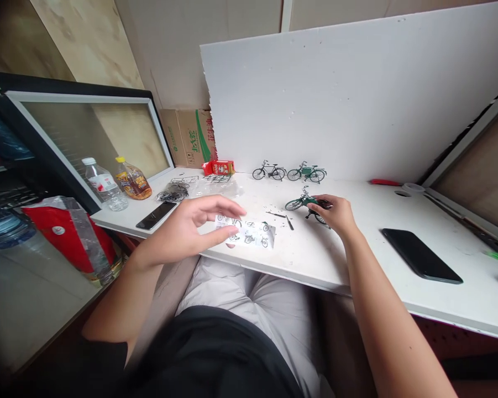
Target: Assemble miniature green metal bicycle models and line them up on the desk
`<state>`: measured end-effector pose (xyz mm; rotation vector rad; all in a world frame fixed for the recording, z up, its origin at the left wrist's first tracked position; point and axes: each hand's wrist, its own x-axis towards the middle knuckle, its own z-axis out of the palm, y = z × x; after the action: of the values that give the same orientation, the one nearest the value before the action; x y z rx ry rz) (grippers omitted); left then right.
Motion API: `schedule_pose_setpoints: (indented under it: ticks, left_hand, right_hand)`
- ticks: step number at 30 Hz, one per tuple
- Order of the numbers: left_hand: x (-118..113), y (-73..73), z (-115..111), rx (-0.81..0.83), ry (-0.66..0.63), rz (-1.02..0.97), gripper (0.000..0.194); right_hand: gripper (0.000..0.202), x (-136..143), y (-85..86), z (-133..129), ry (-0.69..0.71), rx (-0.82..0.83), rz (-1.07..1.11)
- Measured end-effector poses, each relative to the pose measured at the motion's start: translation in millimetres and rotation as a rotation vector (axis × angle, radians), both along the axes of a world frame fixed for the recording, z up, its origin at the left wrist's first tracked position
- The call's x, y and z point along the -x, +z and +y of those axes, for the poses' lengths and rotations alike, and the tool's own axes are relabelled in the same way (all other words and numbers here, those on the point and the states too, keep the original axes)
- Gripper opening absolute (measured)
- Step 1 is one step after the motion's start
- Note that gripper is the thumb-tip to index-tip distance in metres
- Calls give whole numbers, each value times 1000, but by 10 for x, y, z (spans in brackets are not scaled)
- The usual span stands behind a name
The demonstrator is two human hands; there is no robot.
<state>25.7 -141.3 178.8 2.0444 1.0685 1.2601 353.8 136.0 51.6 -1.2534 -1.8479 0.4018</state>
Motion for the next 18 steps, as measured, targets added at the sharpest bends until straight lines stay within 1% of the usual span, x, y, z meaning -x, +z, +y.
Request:
schedule_pose_setpoints:
  ticks: [2,3,5,13,18]
  left_hand:
    - [-46,12,-91,-7,13,-52,48]
    - [-59,13,-123,-11,14,-68,56]
    - [-71,11,-164,-26,21,-78,62]
    - [-111,17,-167,-82,31,-50,55]
    - [-112,22,-142,-70,44,-49,51]
  right_hand:
    - [60,6,-15,1,4,-4,-5]
    - [59,8,-21,1,4,-6,-4]
    - [58,11,-31,4,3,-4,1]
    - [57,10,-42,19,-4,20,8]
    - [59,22,-18,-4,-7,27,-9]
